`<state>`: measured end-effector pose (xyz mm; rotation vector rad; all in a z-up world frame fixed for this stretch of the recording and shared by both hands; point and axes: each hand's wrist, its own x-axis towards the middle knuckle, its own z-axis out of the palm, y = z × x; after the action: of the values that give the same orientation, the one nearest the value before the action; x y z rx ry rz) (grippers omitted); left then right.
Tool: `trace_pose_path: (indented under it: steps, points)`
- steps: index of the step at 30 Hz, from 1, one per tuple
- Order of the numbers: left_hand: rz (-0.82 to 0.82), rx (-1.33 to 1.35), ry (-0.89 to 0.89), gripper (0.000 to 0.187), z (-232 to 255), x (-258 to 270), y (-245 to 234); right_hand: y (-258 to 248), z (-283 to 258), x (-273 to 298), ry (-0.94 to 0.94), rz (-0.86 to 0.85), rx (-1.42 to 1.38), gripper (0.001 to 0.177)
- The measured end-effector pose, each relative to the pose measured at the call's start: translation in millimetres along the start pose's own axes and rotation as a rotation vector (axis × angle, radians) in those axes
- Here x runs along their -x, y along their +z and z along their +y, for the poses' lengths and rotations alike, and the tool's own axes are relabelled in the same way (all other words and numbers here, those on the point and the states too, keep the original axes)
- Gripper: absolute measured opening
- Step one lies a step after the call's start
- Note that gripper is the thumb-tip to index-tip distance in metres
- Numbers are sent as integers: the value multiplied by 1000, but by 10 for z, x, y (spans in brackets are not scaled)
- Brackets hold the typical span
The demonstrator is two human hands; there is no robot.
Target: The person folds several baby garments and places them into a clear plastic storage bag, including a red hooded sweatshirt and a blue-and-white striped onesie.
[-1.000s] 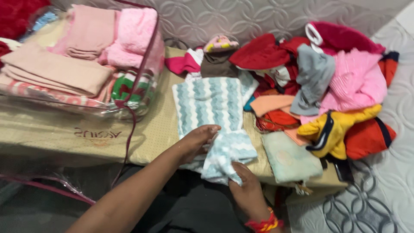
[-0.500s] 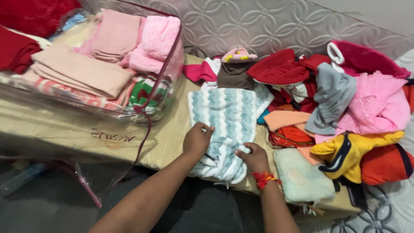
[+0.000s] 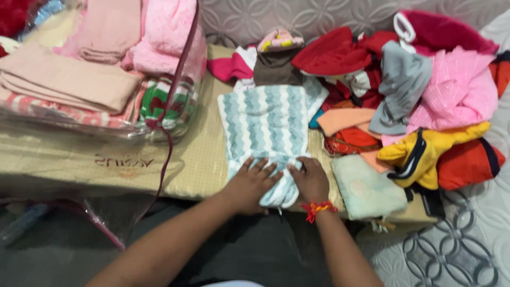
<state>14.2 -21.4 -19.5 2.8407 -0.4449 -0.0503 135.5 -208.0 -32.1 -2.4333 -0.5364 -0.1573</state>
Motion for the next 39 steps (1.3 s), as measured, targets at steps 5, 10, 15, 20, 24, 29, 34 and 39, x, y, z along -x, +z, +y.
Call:
trace_pose_path:
  steps: [5,10,15,20,24,29,34,39]
  points:
    - [9,104,40,100,-236,-125,114,-319,-26,274,-579,237,172,27]
    - [-136,144,20,102,-434,-420,141,-468,-65,551,-889,-53,263,55]
    - [-243,155,32,106,-459,-444,16,-391,-147,418,-916,-114,278,66]
    - [25,-18,26,110,-246,124,-14,-285,-89,181,-1006,-223,255,70]
    - [36,-97,18,95,-388,408,-56,-246,-40,147,-951,-250,223,75]
    - [142,254,-11,56,-631,552,-348,-233,-347,349,-792,-258,156,75]
    - [82,115,97,55,-739,964,-322,-20,-644,814,-735,-309,140,72]
    - [103,140,177,58,-777,1098,-246,-77,-767,872,-840,-164,190,73]
